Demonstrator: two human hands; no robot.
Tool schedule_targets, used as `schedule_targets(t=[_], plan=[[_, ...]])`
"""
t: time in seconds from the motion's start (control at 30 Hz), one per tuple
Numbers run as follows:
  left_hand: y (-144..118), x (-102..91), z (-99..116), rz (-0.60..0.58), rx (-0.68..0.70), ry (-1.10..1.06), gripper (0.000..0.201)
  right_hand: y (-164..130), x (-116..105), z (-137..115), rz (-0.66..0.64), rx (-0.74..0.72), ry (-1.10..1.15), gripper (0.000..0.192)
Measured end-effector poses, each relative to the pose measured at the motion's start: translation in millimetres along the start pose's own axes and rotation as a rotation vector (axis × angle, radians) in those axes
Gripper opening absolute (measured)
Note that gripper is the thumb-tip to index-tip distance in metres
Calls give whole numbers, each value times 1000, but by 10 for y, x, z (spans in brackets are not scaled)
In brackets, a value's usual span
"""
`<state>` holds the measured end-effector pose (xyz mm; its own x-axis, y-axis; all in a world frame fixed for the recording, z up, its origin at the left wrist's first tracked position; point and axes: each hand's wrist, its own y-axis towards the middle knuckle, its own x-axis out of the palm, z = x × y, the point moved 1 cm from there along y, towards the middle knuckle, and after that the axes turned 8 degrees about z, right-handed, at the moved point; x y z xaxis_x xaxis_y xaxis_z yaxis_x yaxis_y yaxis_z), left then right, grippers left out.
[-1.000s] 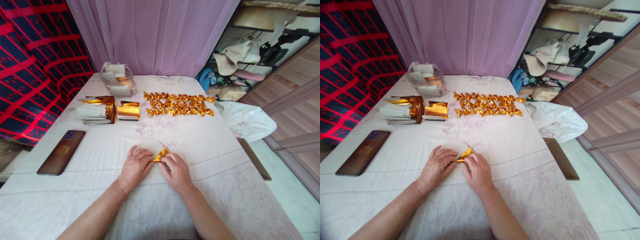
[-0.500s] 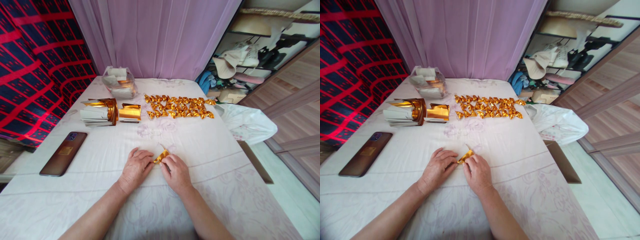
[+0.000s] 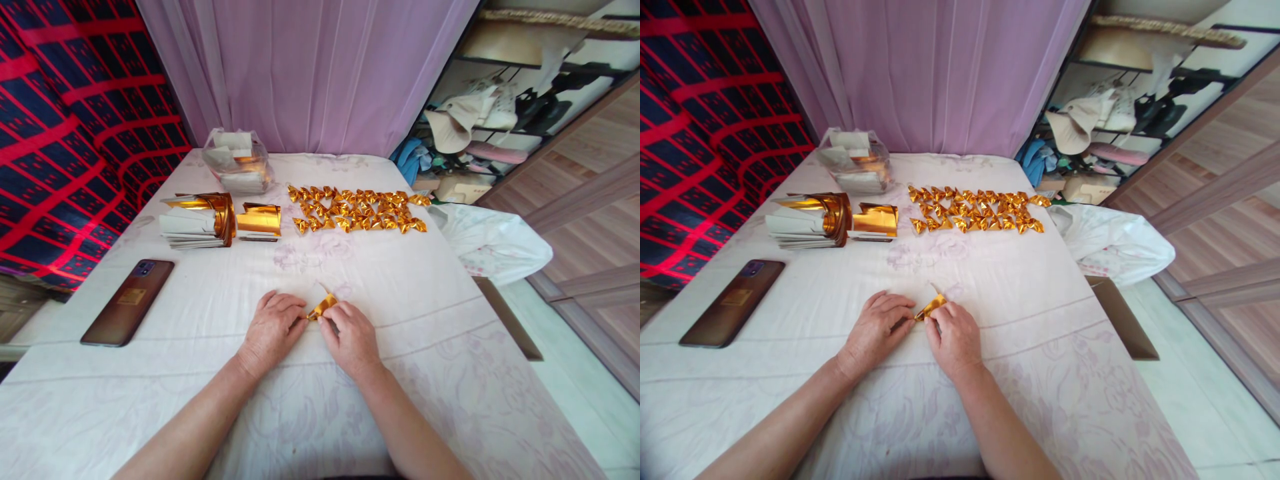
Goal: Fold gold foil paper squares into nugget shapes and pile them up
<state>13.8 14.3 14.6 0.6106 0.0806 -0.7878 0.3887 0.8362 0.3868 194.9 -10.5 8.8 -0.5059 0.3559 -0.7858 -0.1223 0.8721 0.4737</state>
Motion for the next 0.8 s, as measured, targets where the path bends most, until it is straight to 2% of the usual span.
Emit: schedule_targets(t=[0.3,0.6,0.8], plan=[[-7,-4,-6,-12,-1,-10,9,8,18,2,-3,-2,-6,18],[4,9,-16,5,-30,-14,16,9,-9,27,-19,7,56,12],[6,6,-7,7,-34,-18,15,10,-1,30,-25,4,23,17]])
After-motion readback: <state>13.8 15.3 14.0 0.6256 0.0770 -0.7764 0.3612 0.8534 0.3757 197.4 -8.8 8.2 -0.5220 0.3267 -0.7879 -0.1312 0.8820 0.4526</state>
